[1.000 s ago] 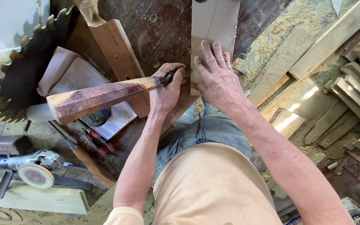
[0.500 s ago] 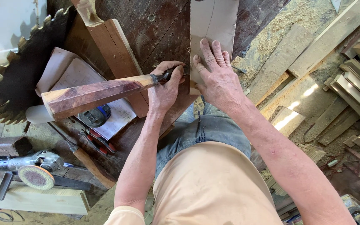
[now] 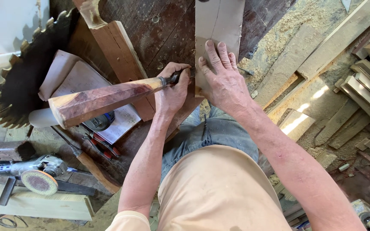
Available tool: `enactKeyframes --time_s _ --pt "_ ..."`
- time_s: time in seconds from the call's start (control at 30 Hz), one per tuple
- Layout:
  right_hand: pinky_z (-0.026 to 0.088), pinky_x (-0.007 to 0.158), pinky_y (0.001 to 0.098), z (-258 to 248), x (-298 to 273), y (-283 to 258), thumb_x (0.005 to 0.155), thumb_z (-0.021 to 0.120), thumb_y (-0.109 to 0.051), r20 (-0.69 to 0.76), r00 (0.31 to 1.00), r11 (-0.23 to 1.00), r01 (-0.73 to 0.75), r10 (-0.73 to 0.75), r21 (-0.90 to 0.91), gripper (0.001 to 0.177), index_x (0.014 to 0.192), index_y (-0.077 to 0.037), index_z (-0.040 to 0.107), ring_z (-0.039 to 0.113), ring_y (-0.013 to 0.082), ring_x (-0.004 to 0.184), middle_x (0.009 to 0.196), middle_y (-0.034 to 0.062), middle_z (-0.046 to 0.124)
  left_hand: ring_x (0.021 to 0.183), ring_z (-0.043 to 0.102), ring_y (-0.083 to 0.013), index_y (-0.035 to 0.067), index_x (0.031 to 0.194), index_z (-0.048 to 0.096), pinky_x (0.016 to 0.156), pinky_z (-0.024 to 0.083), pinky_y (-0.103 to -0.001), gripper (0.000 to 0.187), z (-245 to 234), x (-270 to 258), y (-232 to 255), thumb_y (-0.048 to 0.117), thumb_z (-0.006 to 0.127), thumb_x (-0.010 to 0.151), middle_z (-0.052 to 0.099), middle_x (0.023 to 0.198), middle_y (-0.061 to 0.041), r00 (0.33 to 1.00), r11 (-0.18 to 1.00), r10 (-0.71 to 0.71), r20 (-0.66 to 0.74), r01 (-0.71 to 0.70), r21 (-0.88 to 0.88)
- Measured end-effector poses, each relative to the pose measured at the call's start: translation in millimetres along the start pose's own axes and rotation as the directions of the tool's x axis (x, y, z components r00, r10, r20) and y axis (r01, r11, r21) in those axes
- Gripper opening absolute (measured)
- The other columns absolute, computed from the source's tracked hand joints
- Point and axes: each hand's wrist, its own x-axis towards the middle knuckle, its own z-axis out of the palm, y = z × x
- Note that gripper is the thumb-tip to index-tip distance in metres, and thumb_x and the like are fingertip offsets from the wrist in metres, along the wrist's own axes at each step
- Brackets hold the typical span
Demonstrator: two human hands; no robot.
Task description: Using a chisel to score and shape a small piece of wood on a workbench
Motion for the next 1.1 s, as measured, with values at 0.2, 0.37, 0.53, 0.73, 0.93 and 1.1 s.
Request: enactKeyframes --time_s 0.2,0.37,0.53,0.73,0.93,1.1 --pt "0.021 0.126 0.0645 2 0 2 0.086 0.084 -0.051 -0.003 1.000 1.000 -0.005 0.005 -0.004 0.090 0.156 -0.004 0.050 0.008 0.0454 0.157 0.171 0.0182 0.008 0.074 0.073 -0.0167 0.003 0.099 0.072 0.067 0.067 -0.027 0.015 -3 0 4 0.008 0.058 0.097 0.071 0.096 -0.011 1.000 1.000 -0.018 0.025 0.018 -0.009" --pt "0.023 0.125 0.0644 6 -1 3 0.090 0.081 -0.049 -0.018 1.000 0.999 -0.003 0.002 -0.035 0.085 0.157 -0.006 0.050 0.010 0.0462 0.157 0.171 0.0188 0.008 0.074 0.069 -0.0145 0.004 0.096 0.071 0.066 0.064 -0.027 0.013 0 2 0 0.007 0.059 0.097 0.071 0.093 -0.008 0.998 0.998 0.055 0.028 -0.056 0.036" --pt "0.021 0.126 0.0640 6 1 1 0.087 0.081 -0.056 -0.008 1.000 0.998 -0.010 0.010 -0.063 0.093 0.158 -0.007 0.047 0.009 0.0463 0.156 0.171 0.0187 0.007 0.067 0.067 -0.0127 0.006 0.092 0.069 0.061 0.059 -0.027 0.010 3 1 7 0.006 0.060 0.097 0.070 0.085 -0.005 0.996 0.994 0.090 0.000 -0.090 0.068" --pt "0.020 0.125 0.0648 7 2 -2 0.084 0.082 -0.052 -0.003 1.000 0.995 -0.026 0.026 -0.092 0.091 0.157 -0.009 0.048 0.007 0.0447 0.157 0.172 0.0176 0.005 0.070 0.064 -0.0140 0.008 0.092 0.068 0.063 0.053 -0.030 0.008 5 0 3 0.007 0.060 0.096 0.070 0.082 -0.005 0.995 0.988 0.100 0.021 -0.102 0.121" --pt "0.014 0.127 0.0562 -1 6 -10 0.077 0.085 -0.045 0.142 0.974 0.981 -0.161 0.175 -0.109 0.094 0.158 -0.015 0.048 0.005 0.0393 0.159 0.175 0.0121 0.005 0.074 0.076 -0.0340 0.015 0.092 0.077 0.061 0.061 -0.038 0.007 12 -3 -7 0.018 0.072 0.089 0.074 0.075 -0.014 0.995 0.962 0.039 -0.092 -0.012 0.272" --pt "0.014 0.127 0.0572 11 6 -9 0.080 0.083 -0.045 0.157 0.965 0.974 -0.191 0.209 -0.123 0.091 0.158 -0.015 0.048 0.004 0.0396 0.159 0.175 0.0120 0.003 0.083 0.075 -0.0353 0.016 0.095 0.077 0.070 0.061 -0.040 0.010 13 -9 -7 0.022 0.071 0.091 0.075 0.082 -0.013 0.997 0.945 0.006 -0.075 0.019 0.326"
